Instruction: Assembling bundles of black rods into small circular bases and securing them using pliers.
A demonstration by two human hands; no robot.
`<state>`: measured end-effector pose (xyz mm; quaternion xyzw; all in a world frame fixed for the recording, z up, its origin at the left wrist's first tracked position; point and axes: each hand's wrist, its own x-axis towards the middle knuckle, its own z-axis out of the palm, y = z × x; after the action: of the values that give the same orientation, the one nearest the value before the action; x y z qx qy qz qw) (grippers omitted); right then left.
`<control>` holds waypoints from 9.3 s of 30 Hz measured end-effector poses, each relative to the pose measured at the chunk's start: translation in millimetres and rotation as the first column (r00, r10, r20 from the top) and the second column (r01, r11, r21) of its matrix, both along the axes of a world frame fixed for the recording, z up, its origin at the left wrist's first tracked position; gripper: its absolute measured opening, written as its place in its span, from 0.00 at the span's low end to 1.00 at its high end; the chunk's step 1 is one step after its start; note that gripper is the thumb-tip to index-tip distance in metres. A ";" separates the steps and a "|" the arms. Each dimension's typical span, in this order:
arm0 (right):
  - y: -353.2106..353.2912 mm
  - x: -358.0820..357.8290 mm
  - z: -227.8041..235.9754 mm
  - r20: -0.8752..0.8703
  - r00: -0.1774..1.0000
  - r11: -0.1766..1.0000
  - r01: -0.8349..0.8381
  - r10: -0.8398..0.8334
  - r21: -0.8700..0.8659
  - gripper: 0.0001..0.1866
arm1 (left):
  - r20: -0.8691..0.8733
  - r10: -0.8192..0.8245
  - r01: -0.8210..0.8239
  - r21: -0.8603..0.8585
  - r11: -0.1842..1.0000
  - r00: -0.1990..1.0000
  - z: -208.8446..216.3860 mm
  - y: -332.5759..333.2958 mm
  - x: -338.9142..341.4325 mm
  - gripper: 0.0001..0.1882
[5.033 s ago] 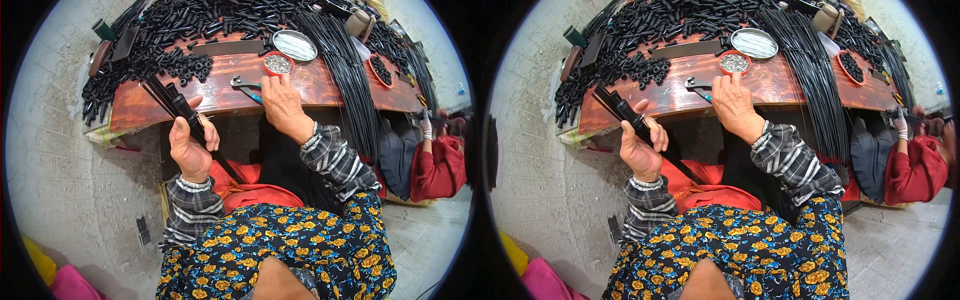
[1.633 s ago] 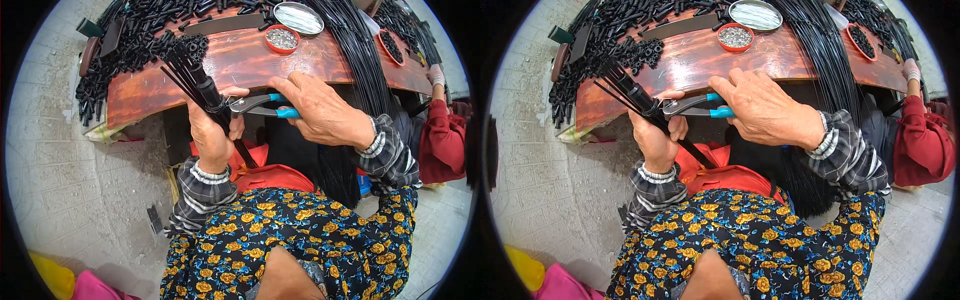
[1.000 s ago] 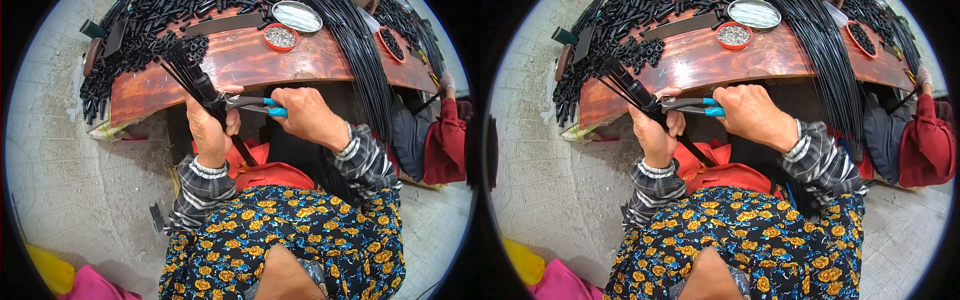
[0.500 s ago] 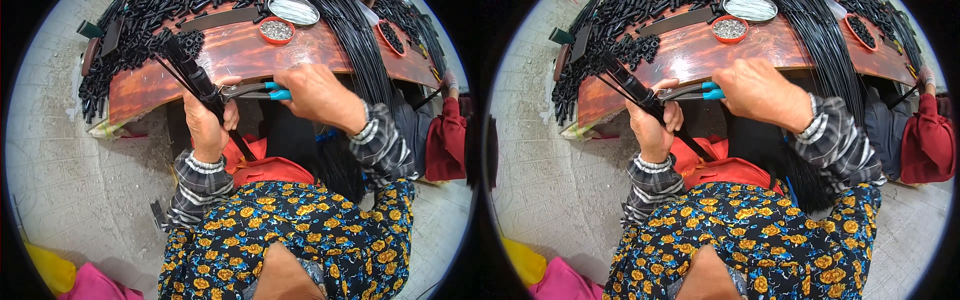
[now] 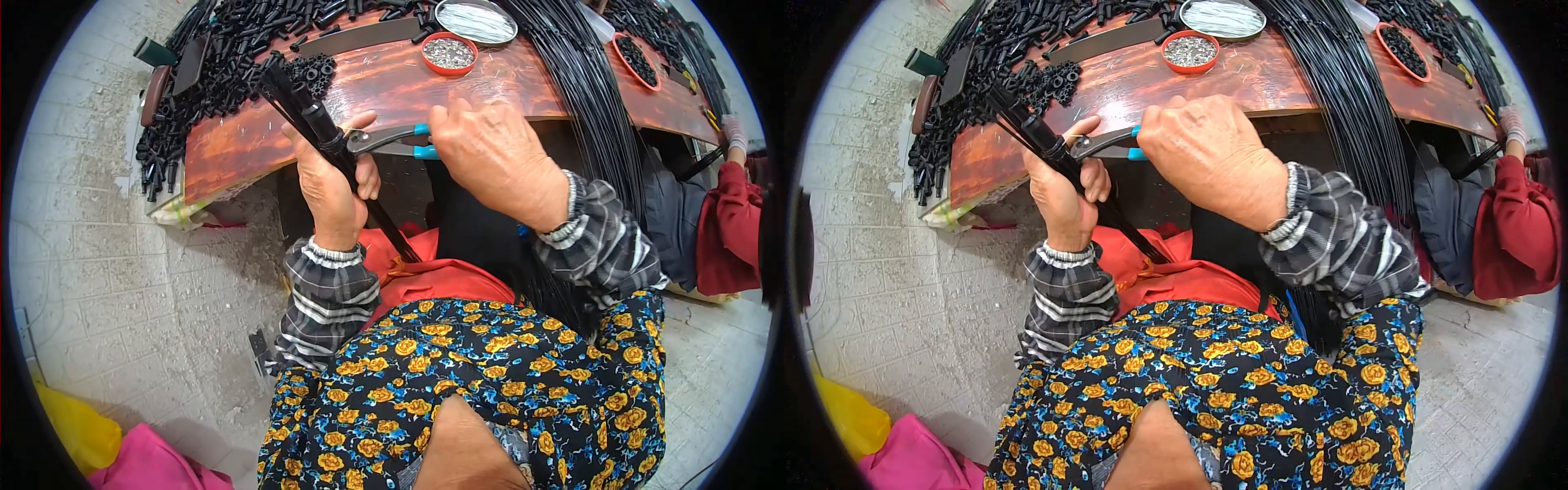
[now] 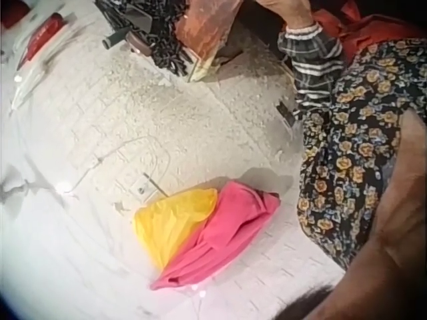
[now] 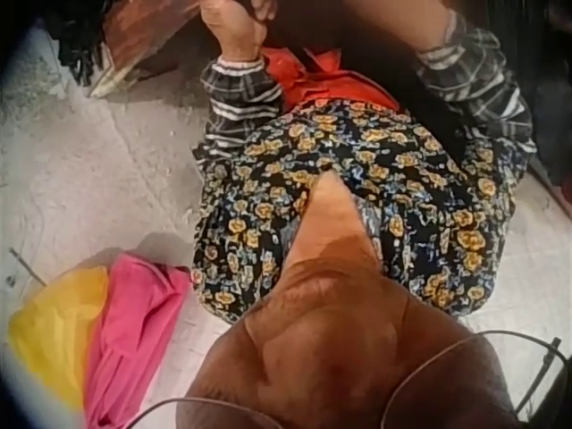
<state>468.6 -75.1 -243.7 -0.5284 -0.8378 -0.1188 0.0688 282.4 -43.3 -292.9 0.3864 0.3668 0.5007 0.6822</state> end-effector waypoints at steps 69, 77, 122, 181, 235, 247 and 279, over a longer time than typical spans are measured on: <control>23.3 -73.1 -44.9 -0.833 -0.424 0.831 -0.551 -0.355 -0.073 0.06 | 0.381 -0.062 -0.009 0.182 0.983 0.922 -8.7 0.4 -24.8 0.32; 45.4 -52.8 -48.9 -0.863 -0.307 0.683 -0.728 -0.401 -0.058 0.06 | 0.129 0.113 -0.141 0.235 0.962 0.985 7.6 -12.3 -12.6 0.25; 27.4 -60.2 -44.1 -0.902 -0.393 0.827 -0.556 -0.180 0.078 0.04 | 0.234 0.083 -0.140 0.237 0.961 0.969 10.4 -20.2 -23.1 0.21; 35.9 -51.5 -56.2 -0.929 -0.309 0.734 -0.677 -0.205 0.063 0.07 | 0.312 -0.150 0.091 0.196 0.976 0.938 -0.8 -12.5 -39.8 0.21; 18.4 -72.2 -61.5 -0.982 -0.170 0.949 -0.313 -0.085 -0.028 0.09 | 0.241 0.230 -0.259 0.093 0.961 0.943 12.7 -23.2 -18.5 0.08; 16.3 -62.4 -49.6 -0.971 -0.104 0.876 -0.461 -0.213 -0.143 0.12 | 0.086 0.241 -0.253 0.192 0.948 0.967 8.0 -24.5 -23.3 0.10; 13.5 -54.8 -59.5 -0.867 -0.330 0.854 -0.489 -0.372 -0.180 0.11 | 0.250 0.251 -0.279 0.085 0.957 0.935 16.1 -66.4 8.6 0.14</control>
<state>413.7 -61.6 -303.2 -0.3393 -0.4364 0.5944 0.5840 291.0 -109.7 -276.8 0.3109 0.3012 0.6515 0.6230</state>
